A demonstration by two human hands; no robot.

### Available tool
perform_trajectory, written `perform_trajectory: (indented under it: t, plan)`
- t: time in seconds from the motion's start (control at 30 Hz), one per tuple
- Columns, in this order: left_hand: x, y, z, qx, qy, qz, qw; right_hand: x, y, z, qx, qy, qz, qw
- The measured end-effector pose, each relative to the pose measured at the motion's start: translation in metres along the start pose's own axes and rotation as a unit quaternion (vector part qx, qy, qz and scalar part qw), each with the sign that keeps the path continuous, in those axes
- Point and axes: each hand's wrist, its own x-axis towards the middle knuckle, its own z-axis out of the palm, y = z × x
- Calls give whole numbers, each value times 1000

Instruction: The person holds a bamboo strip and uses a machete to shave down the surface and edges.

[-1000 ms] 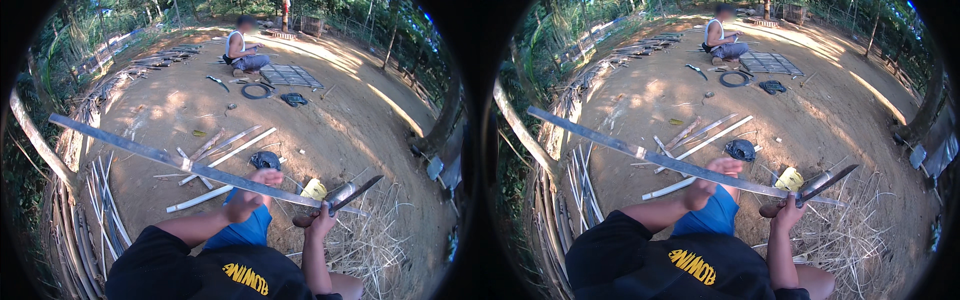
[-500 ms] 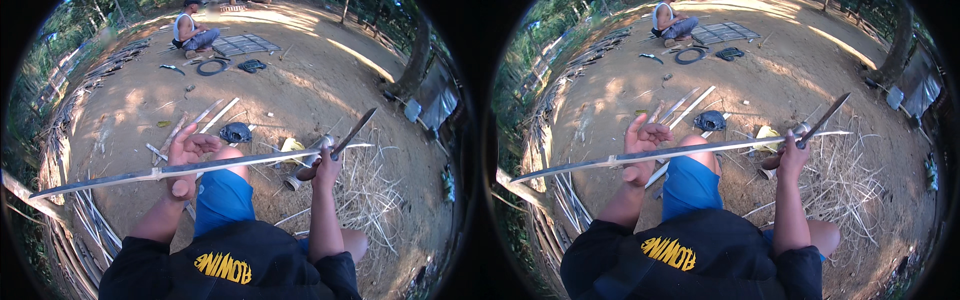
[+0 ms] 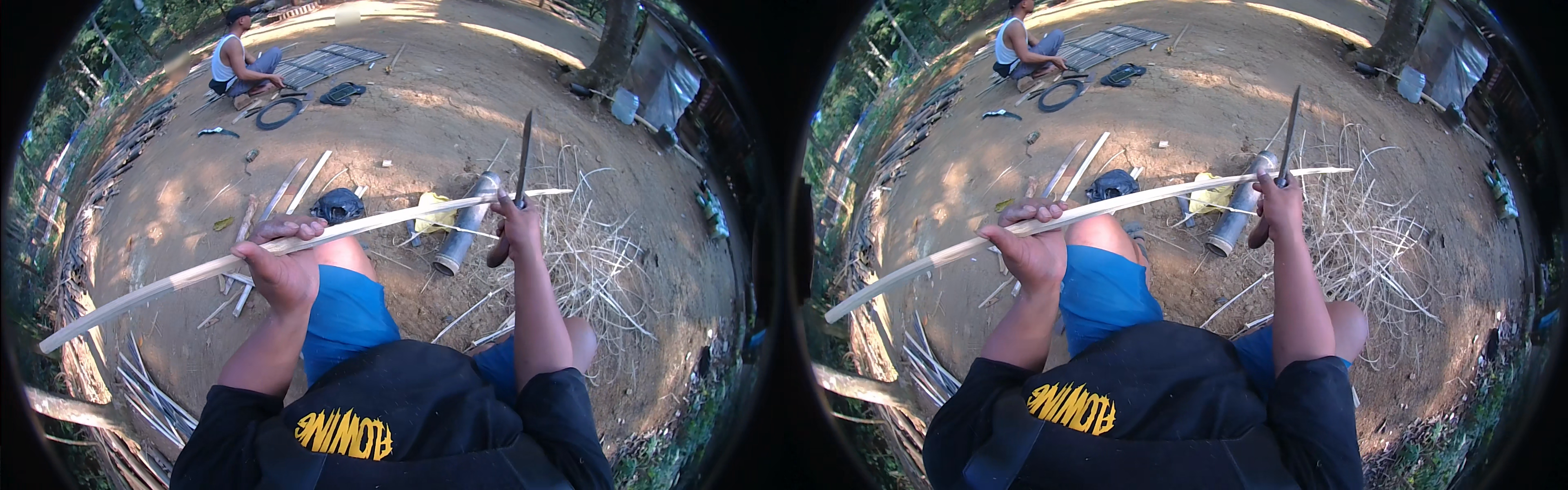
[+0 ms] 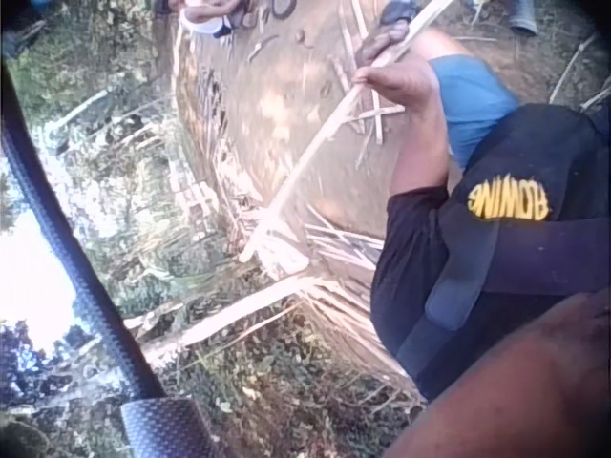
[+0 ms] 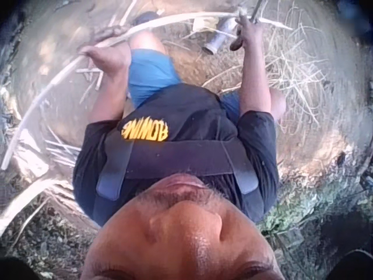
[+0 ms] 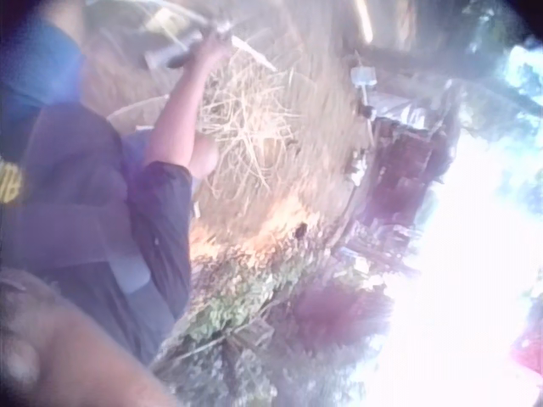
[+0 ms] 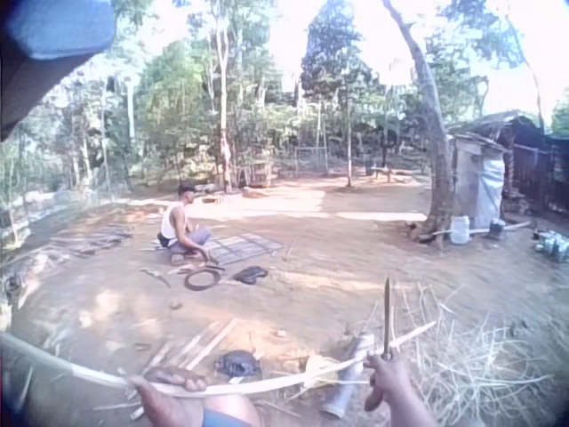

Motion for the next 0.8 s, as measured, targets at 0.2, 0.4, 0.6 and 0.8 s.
perform_trajectory:
  t: [0.2, 0.4, 0.6, 0.8]
  plan:
    - [12, -10, 8, -65, 13, -40, 997, -35, 9, -27, -71, 1, 22, 997]
    - [85, 52, 33, -208, -60, 33, 976, -75, -4, -59, -91, 23, 2, 996]
    - [76, -37, 74, -103, 205, 105, 968, -101, -3, -67, -22, 21, 0, 1000]
    - [102, -36, 44, -154, -45, 139, 977, -125, -2, -77, -71, -3, 4, 997]
